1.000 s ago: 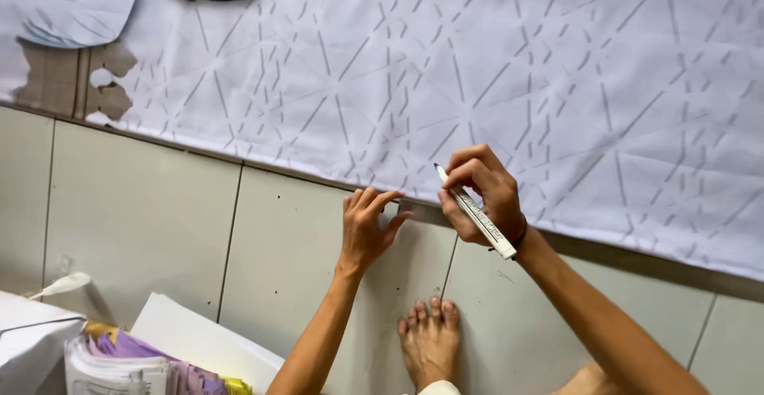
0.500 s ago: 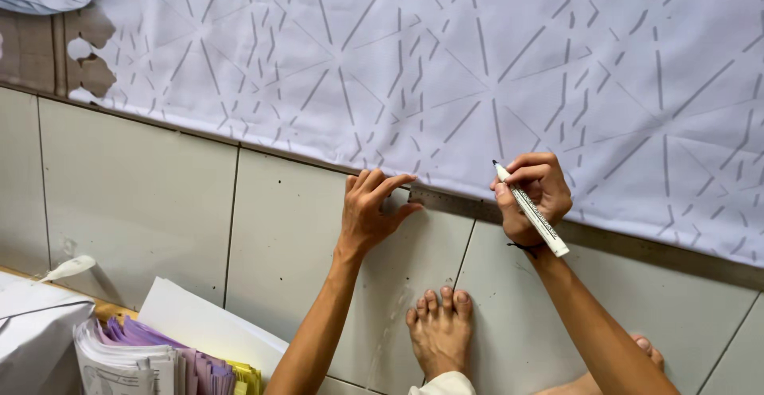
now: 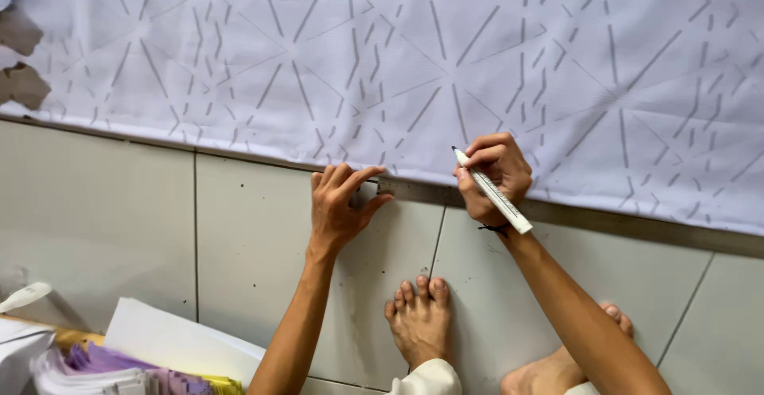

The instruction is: The person marks a large printed banner on the floor by hand using a marker and a metal ruler to guide the lines.

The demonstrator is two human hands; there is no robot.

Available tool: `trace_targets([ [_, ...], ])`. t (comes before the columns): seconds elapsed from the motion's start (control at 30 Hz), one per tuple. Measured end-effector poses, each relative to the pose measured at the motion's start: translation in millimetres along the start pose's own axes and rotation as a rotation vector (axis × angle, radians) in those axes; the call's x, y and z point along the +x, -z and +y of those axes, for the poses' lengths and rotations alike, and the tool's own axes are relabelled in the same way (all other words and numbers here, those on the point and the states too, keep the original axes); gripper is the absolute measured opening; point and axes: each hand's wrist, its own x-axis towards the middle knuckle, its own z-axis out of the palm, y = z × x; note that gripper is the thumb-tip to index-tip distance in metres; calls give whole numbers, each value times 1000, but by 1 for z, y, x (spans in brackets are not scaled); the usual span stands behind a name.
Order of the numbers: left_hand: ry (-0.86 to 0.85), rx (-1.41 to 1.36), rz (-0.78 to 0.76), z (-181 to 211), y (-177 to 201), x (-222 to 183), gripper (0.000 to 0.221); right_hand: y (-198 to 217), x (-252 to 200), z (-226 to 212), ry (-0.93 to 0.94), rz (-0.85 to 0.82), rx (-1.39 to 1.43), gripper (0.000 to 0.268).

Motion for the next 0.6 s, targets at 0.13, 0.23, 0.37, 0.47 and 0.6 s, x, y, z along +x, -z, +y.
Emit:
trace_targets([
  [0.13,-52,23,-33,-2,1,4,42,0,9,-9,3,7,-57,13],
  [0.23,-38,7,-44,-3,-2,0,44,3,6,-9,-36,6,-47,9],
  [0.37,-36,-22,-40,-4,-6,-3,49,10,-2,-2,-45,2,-6,8],
  [0.47,-63,1,-3,-3,-7,-4,47,14,-8,5,-31,-11,8,8],
  [0.6,-48,-2,12,-3,-9,-5,46,20,-14,5,-16,-16,-35,8],
])
